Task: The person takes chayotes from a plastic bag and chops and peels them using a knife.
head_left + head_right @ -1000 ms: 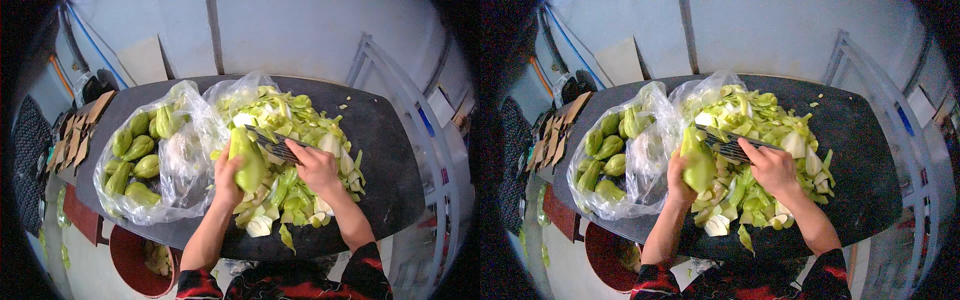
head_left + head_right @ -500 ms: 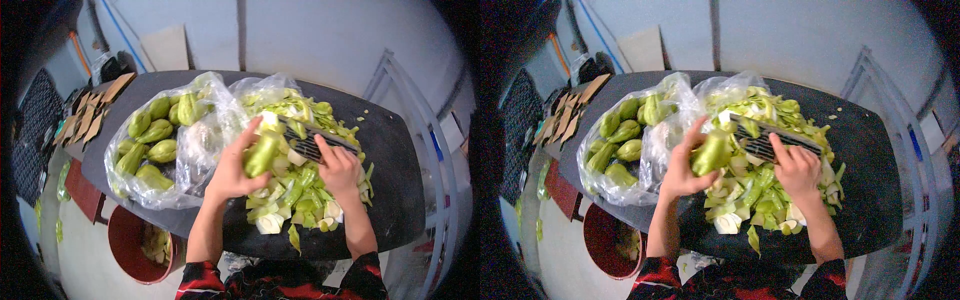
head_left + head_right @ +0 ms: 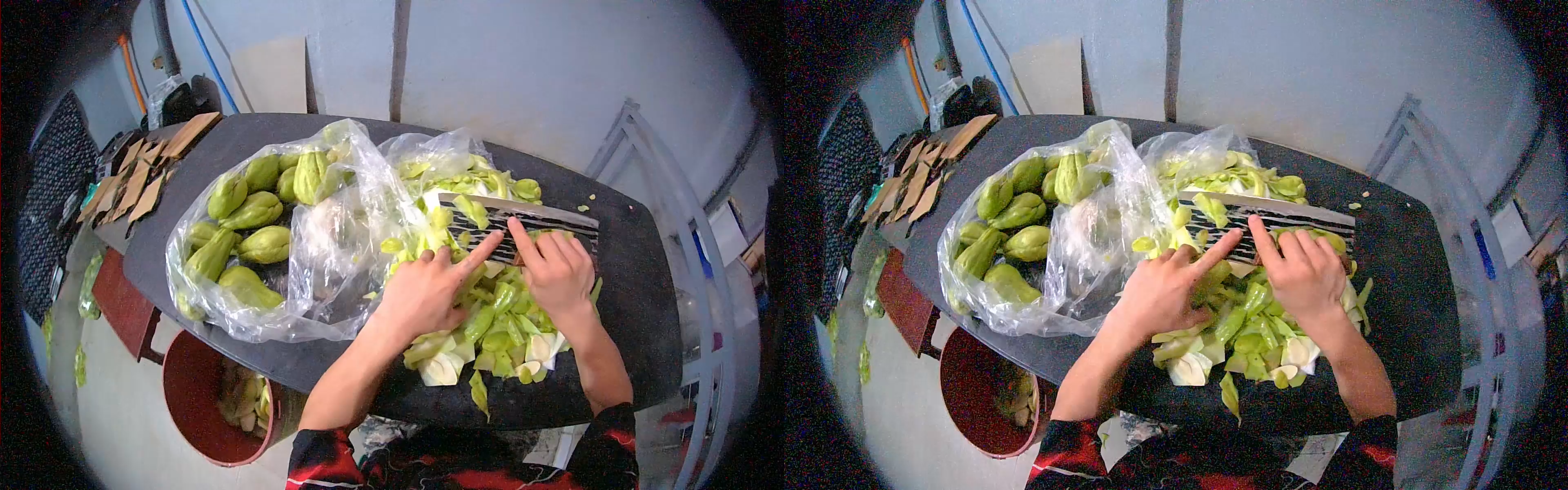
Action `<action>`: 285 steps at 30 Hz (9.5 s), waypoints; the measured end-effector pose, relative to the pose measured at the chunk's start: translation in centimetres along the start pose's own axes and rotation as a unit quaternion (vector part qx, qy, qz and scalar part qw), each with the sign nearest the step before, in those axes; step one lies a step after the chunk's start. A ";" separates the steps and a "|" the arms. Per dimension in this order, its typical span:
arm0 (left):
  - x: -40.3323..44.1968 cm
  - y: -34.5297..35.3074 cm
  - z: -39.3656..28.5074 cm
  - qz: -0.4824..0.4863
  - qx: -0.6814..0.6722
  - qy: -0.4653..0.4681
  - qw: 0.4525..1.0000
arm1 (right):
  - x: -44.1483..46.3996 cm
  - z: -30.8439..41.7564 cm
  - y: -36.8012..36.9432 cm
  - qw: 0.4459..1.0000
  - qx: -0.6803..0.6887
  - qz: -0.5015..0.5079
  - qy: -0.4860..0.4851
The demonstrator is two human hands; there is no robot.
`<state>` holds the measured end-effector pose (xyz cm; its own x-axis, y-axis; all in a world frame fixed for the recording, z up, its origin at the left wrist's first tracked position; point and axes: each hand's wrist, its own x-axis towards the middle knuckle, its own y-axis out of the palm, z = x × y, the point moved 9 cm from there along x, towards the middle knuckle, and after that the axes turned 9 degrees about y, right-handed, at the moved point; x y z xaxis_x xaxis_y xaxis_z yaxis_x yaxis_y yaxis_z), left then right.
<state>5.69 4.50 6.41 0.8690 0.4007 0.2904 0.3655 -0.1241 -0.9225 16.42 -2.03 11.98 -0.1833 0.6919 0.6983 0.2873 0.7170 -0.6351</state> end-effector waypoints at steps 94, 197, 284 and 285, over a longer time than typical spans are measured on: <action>-1.5 5.9 7.9 -0.349 -0.855 -0.171 0.343 | -2.7 -0.7 4.7 0.965 0.228 0.017 0.130; -1.8 6.0 9.5 -0.420 -0.864 -0.141 0.240 | -1.9 -4.7 5.0 0.790 0.451 0.162 0.382; -2.0 5.7 7.1 -0.336 -0.855 -0.215 0.330 | -2.2 6.2 1.1 0.973 0.226 -0.028 -0.048; -2.9 5.8 7.2 -0.364 -0.817 -0.272 0.356 | -2.3 5.4 2.1 0.977 0.212 -0.008 -0.020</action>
<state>2.91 9.19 -1.57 0.3151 0.9275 -0.2013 0.5202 0.0086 0.8540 12.36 -1.64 7.29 -0.2235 0.6767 0.7015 -0.1296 0.6927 -0.7095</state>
